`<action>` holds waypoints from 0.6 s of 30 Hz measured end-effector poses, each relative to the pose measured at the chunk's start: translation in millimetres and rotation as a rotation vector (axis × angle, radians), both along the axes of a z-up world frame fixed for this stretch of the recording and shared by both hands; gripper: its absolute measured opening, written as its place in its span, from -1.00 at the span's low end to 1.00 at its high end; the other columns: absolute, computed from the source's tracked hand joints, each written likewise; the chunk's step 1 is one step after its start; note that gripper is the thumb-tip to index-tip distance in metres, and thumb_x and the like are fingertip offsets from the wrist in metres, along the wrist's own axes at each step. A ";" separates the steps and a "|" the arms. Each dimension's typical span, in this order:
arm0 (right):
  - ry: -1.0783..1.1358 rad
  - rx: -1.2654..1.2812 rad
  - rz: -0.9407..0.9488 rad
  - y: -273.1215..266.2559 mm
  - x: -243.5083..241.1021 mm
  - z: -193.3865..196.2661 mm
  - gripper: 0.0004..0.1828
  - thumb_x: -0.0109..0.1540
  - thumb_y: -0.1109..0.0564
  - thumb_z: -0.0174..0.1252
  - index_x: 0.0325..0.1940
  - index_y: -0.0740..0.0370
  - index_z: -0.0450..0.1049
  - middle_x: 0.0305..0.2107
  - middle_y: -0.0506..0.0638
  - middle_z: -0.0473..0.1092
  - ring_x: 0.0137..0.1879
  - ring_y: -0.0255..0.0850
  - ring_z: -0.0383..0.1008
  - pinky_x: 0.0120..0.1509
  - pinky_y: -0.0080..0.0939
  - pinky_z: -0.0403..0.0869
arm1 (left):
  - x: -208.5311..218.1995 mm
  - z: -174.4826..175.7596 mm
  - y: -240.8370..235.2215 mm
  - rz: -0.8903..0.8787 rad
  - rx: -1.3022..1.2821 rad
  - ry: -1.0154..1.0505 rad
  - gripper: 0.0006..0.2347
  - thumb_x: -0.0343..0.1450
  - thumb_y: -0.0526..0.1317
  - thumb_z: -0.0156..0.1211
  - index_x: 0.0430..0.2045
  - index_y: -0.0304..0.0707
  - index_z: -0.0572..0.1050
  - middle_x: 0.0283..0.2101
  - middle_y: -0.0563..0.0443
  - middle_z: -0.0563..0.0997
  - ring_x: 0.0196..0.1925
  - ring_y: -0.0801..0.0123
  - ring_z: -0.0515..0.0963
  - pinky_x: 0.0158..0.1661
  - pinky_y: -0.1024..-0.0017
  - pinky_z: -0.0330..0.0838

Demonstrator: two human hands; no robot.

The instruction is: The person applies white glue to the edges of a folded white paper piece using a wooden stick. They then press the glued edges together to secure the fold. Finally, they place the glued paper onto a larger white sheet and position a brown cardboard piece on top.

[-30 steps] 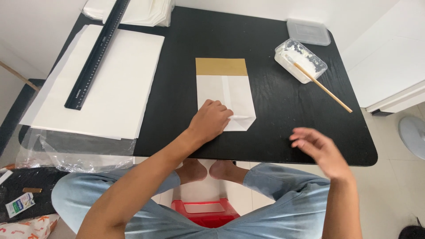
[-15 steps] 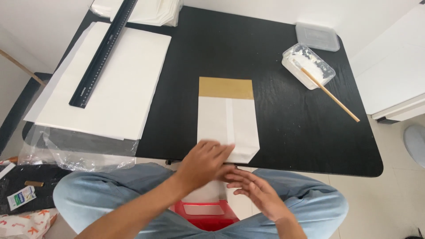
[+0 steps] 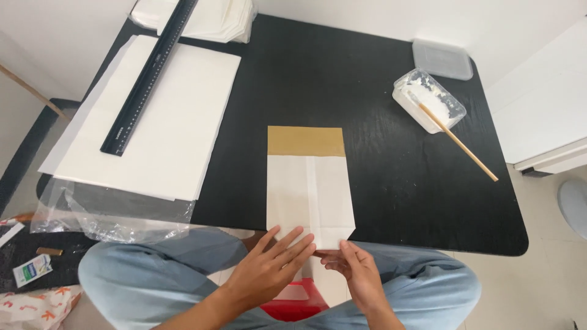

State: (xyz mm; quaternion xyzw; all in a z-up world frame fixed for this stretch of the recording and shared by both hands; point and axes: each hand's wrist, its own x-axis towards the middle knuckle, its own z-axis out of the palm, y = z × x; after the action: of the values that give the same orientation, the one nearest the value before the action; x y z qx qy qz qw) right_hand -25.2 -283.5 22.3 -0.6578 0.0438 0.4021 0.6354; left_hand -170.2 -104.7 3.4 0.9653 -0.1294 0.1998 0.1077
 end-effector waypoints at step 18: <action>-0.663 -0.078 0.387 -28.1 54.6 2.6 -0.36 0.41 -0.08 0.06 -0.67 0.00 -0.06 -0.75 -0.25 -0.09 -0.60 -0.41 -0.15 -0.48 -0.23 -0.15 | 40.1 96.6 91.2 0.385 0.093 -0.111 -0.49 0.58 0.00 -0.14 0.40 -0.26 0.12 0.45 -0.15 0.26 0.53 -0.07 0.16 0.41 -0.04 0.08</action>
State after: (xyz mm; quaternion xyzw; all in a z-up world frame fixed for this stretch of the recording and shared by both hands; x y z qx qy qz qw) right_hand 29.4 -311.7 24.9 -0.7718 -0.2737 0.2783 0.5020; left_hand -130.1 -13.5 100.0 0.9637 0.0428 0.2632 0.0156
